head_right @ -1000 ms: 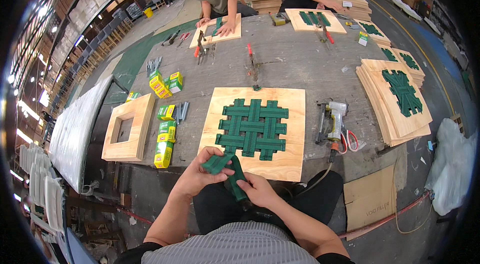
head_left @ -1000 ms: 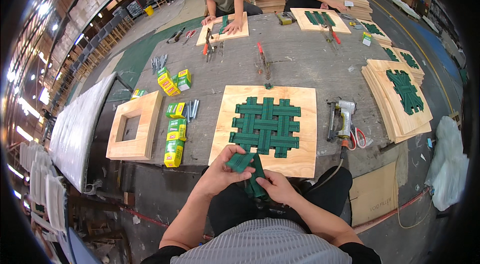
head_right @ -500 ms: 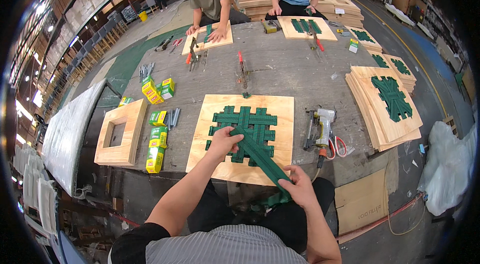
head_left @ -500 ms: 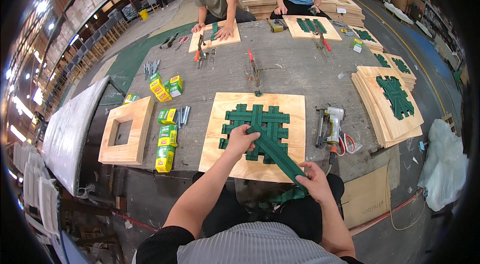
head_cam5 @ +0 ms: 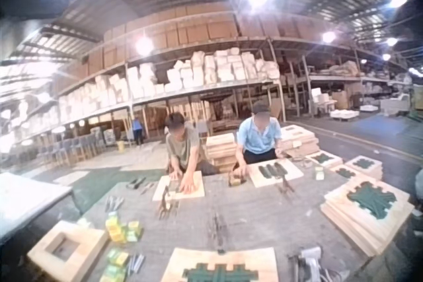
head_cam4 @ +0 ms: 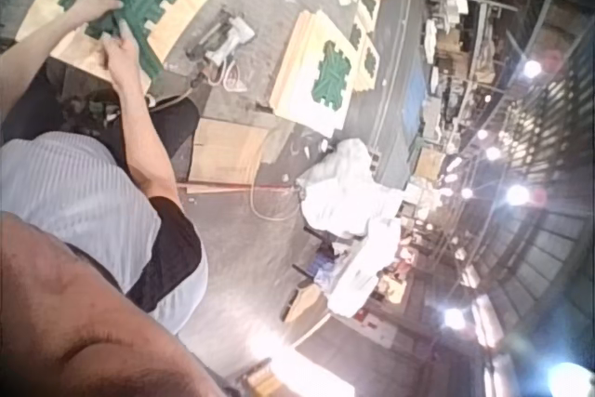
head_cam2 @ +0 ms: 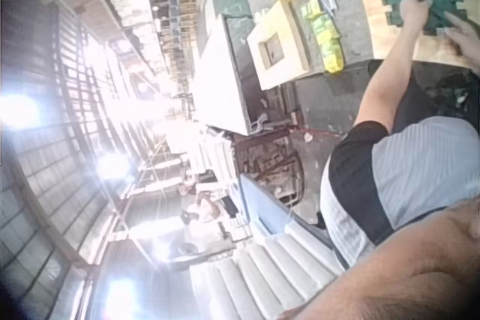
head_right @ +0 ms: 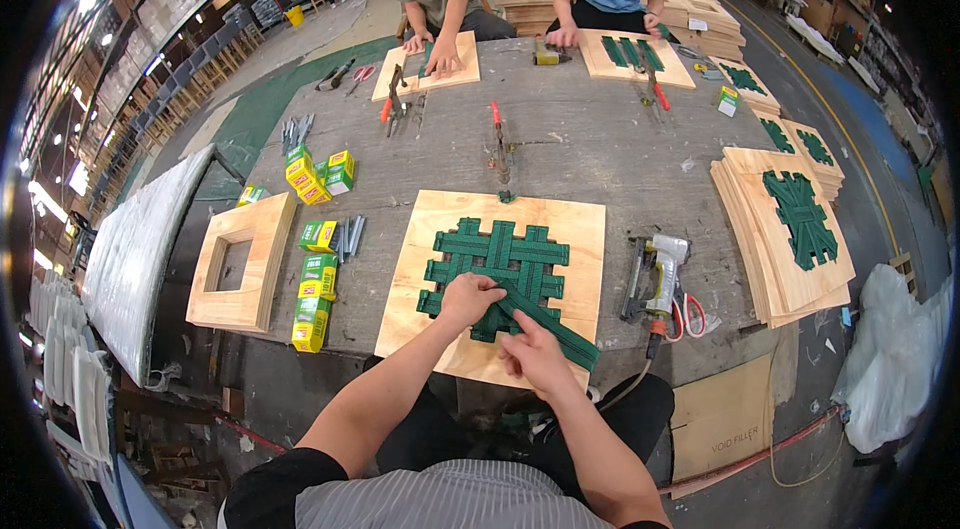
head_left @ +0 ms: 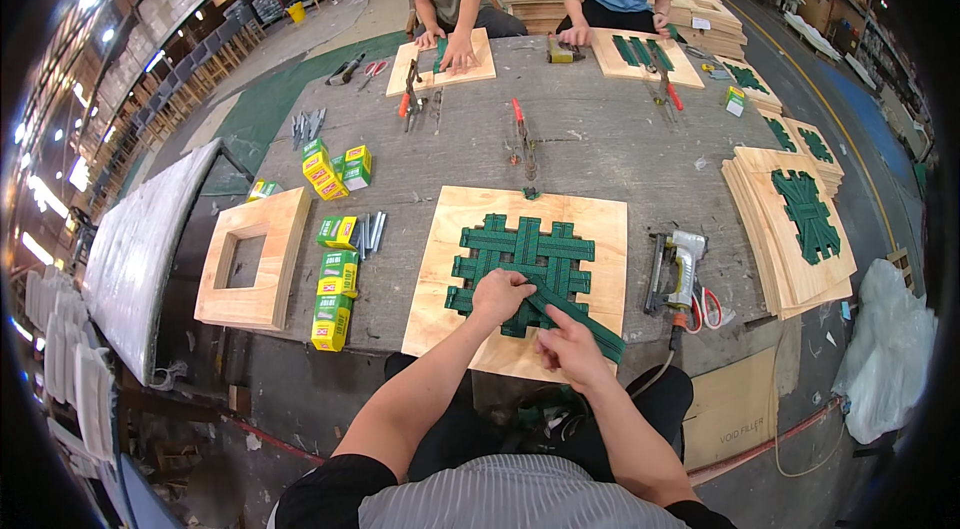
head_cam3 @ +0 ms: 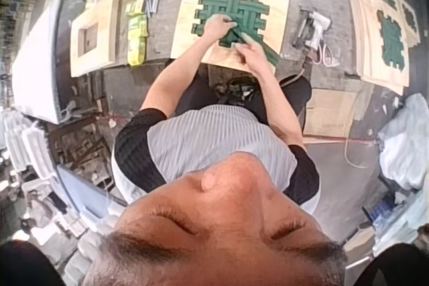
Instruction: The person weaves green plastic strips into a square wooden frame to create a cushion. They use a staple gun to secure the strips and scissors to trim excess material. The person works continuously, completing one cushion and starting another.
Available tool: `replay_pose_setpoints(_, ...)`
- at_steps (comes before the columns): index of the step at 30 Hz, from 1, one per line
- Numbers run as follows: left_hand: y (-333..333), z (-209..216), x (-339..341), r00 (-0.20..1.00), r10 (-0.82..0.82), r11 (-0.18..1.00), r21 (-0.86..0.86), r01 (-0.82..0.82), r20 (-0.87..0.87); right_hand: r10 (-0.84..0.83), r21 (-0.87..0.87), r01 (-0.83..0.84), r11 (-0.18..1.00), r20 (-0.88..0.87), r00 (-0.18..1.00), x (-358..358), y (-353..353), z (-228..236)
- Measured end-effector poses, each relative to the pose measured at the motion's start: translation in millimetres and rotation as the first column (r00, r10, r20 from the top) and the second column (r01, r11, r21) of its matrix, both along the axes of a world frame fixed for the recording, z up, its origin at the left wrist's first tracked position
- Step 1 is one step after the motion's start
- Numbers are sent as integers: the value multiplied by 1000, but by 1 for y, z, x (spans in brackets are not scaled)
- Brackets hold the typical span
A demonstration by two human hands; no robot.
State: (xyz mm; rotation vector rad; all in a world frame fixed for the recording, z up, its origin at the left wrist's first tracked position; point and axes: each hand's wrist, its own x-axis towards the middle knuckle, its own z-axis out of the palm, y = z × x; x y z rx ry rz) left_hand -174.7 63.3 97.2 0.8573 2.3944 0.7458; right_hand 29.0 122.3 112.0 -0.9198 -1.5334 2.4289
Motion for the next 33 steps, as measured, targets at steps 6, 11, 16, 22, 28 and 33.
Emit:
replay_pose_setpoints(6,-3,-4,1,999,-15,1000,10,16,-30,60,-269,-49,962,33,998,-49,6,5)
replay_pose_setpoints(11,-2,-3,-8,993,-108,989,99,112,-47,94,-347,-93,933,-14,995,-63,12,-6)
replay_pose_setpoints(16,8,-4,-54,969,-2,984,170,45,-247,-105,-600,91,795,13,994,-67,16,-17)
replay_pose_setpoints(22,17,-6,-77,965,-201,978,30,209,-167,-328,-936,-61,347,-182,927,-76,33,-32)
replay_pose_setpoints(28,16,-6,-84,979,-201,978,49,203,-44,-341,-968,-29,251,-116,933,-109,39,-40)
replay_pose_setpoints(33,15,-10,-86,977,-210,972,95,213,-37,-213,-962,-36,271,-97,972,-124,52,-38)
